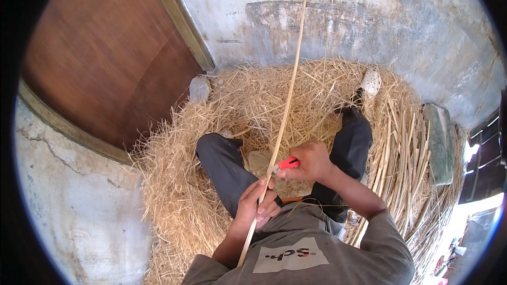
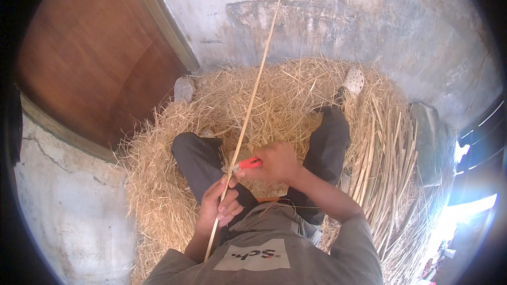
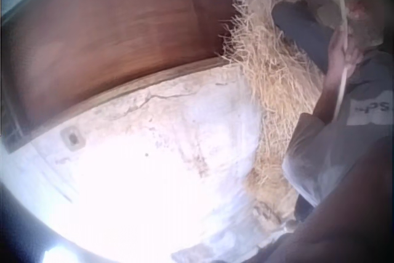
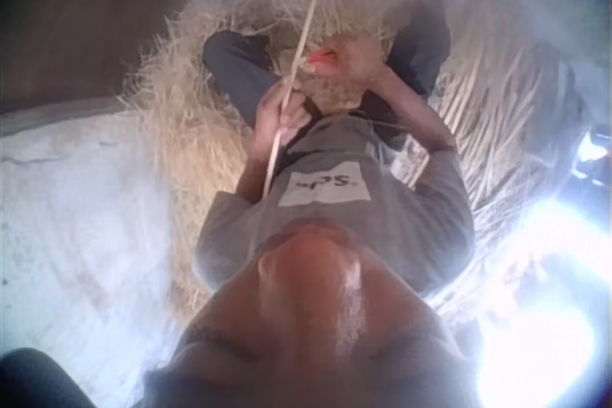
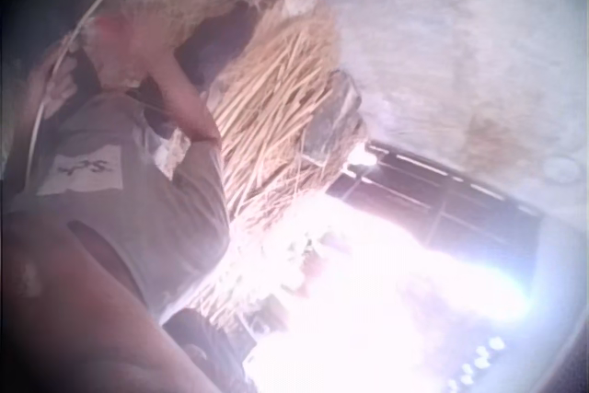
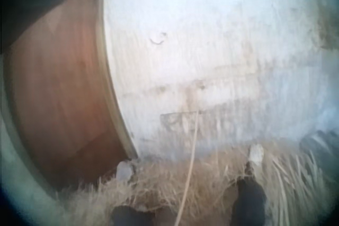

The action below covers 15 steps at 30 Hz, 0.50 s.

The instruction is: The person sits on a bed of straw and uses a red utility knife to shave the surface of a long bamboo pole. They hold the pole with their left hand and scrape the knife along its length with their right hand, removing thin strips of material.

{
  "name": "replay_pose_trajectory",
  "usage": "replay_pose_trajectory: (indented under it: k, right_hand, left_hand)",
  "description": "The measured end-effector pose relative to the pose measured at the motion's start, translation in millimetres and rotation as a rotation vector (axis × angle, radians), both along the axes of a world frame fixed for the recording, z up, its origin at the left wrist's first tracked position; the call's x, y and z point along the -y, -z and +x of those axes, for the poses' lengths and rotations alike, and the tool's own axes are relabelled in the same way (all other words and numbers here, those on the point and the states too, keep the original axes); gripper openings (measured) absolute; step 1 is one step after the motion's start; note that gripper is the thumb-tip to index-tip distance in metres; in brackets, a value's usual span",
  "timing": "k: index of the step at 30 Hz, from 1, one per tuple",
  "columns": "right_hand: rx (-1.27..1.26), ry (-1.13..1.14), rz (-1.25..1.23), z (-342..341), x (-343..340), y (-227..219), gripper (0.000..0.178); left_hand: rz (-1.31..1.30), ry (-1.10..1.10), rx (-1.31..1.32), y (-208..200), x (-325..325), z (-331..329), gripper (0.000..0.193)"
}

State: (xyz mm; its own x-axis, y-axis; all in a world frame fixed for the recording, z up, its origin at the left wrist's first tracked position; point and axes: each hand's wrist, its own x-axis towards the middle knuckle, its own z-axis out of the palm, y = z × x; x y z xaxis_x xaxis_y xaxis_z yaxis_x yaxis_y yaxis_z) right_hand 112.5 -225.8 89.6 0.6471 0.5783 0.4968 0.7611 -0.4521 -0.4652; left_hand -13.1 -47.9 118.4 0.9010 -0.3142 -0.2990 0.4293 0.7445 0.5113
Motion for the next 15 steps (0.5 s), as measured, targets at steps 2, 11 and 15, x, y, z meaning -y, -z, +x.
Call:
replay_pose_trajectory:
  k: [2, 11, 15]
  right_hand:
    - [0.089, -0.001, -0.019, 9.8, 0.4, -0.8, 0.058]
    - [0.094, -0.090, -0.021, 2.3, -7.1, -17.7, 0.057]
    - [0.061, 0.147, 0.014, 40.6, -0.1, -9.0, 0.060]
  left_hand:
    - [0.012, -0.014, 0.019, -0.7, 1.2, -0.6, 0.026]
    - [0.132, -0.015, 0.038, -13.1, 1.8, -11.4, 0.029]
    - [0.099, -0.016, 0.012, -14.9, 3.2, -8.4, 0.029]
